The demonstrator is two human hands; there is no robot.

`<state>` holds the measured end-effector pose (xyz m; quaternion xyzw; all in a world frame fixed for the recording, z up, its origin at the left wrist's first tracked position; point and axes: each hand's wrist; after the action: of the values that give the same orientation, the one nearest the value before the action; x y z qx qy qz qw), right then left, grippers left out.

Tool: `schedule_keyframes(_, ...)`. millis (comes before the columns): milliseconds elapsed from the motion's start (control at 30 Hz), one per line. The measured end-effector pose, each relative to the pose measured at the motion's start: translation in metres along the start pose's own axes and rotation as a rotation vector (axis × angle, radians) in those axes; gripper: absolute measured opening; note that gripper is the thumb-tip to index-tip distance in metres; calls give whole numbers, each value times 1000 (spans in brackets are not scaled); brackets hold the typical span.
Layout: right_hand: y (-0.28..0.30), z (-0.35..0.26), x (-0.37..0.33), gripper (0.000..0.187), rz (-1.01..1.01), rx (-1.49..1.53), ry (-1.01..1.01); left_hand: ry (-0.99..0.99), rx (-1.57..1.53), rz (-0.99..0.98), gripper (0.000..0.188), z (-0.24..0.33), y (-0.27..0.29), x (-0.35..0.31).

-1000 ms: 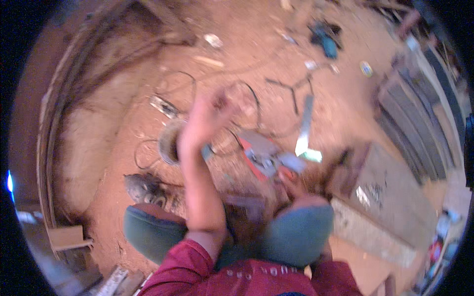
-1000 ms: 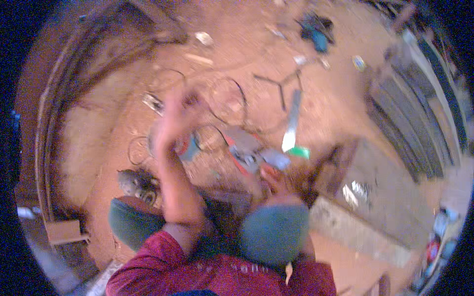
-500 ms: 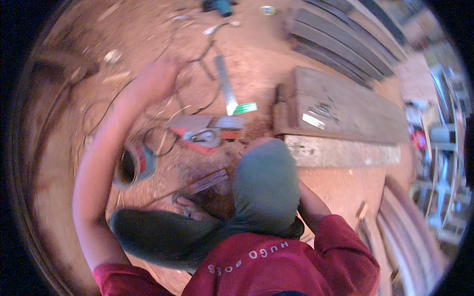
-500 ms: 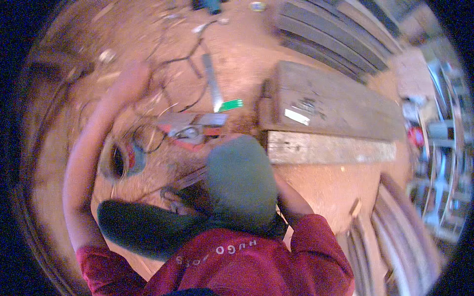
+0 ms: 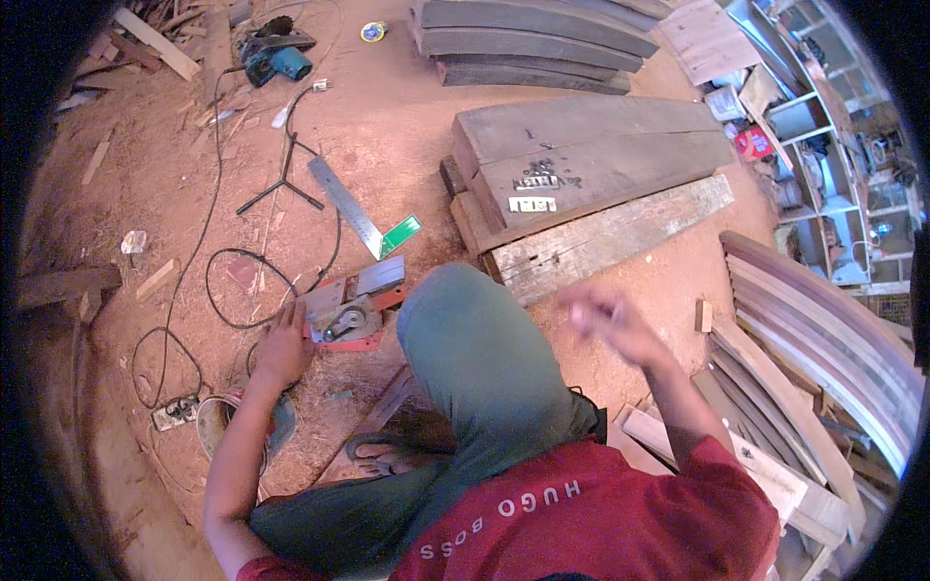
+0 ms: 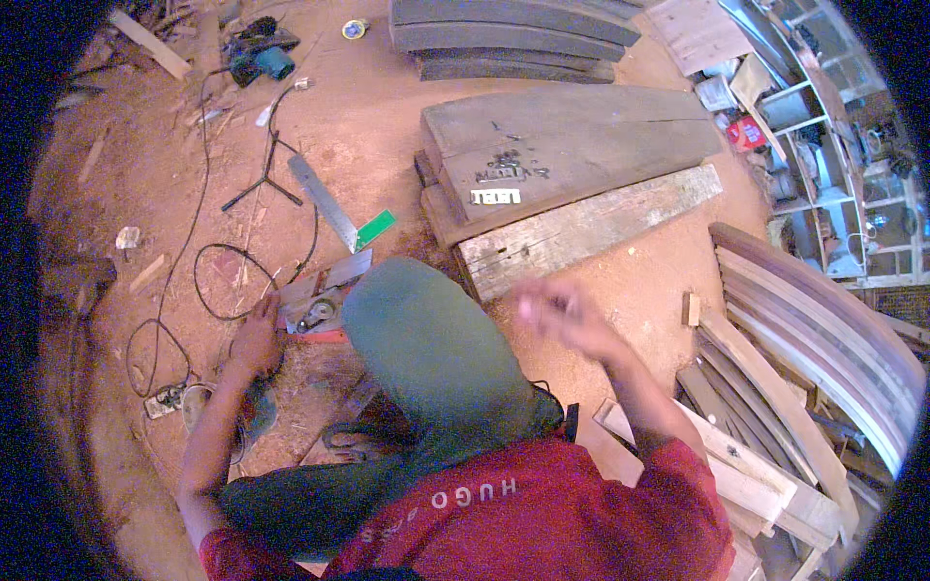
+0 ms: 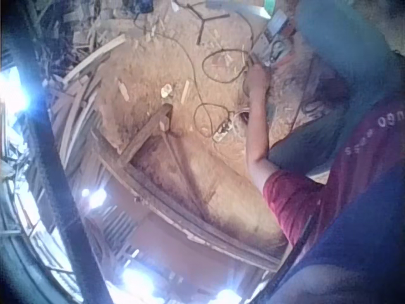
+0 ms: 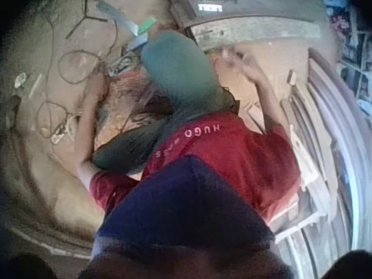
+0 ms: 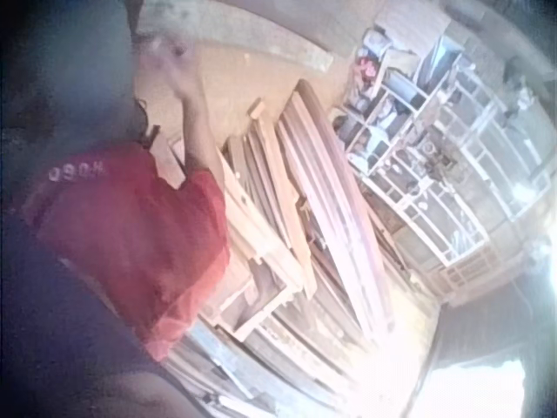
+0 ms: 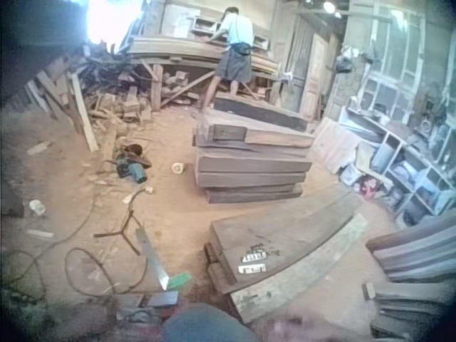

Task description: The person holds an electric planer and uses a metal ruler to check the alignment of the blades on the underside, then removes a blade and inspects it by hand.

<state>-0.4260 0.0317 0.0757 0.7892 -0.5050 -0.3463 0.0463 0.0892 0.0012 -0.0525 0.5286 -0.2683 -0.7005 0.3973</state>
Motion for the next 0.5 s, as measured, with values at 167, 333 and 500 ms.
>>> schedule_keyframes(167, 60, 23, 112, 45, 689, -641, 124, -160, 40, 168, 56, 9, 2, 6)
schedule_keyframes(333, 18, -15, 150, 75, 650, -939, -187, -252, 65, 329, 42, 13, 17, 0)
schedule_keyframes(500, -11, -27, 162, 87, 798, -1095, -215, -295, 11, 465, 43, 12, 19, 2)
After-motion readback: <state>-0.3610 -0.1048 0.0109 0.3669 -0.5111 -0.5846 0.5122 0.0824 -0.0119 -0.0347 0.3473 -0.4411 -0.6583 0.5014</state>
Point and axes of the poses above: each hand's wrist, its own x-axis towards the middle knuckle, its own y-axis out of the back of the hand, z = x × y, and after that the axes turned 13 degrees about -x, right-handed
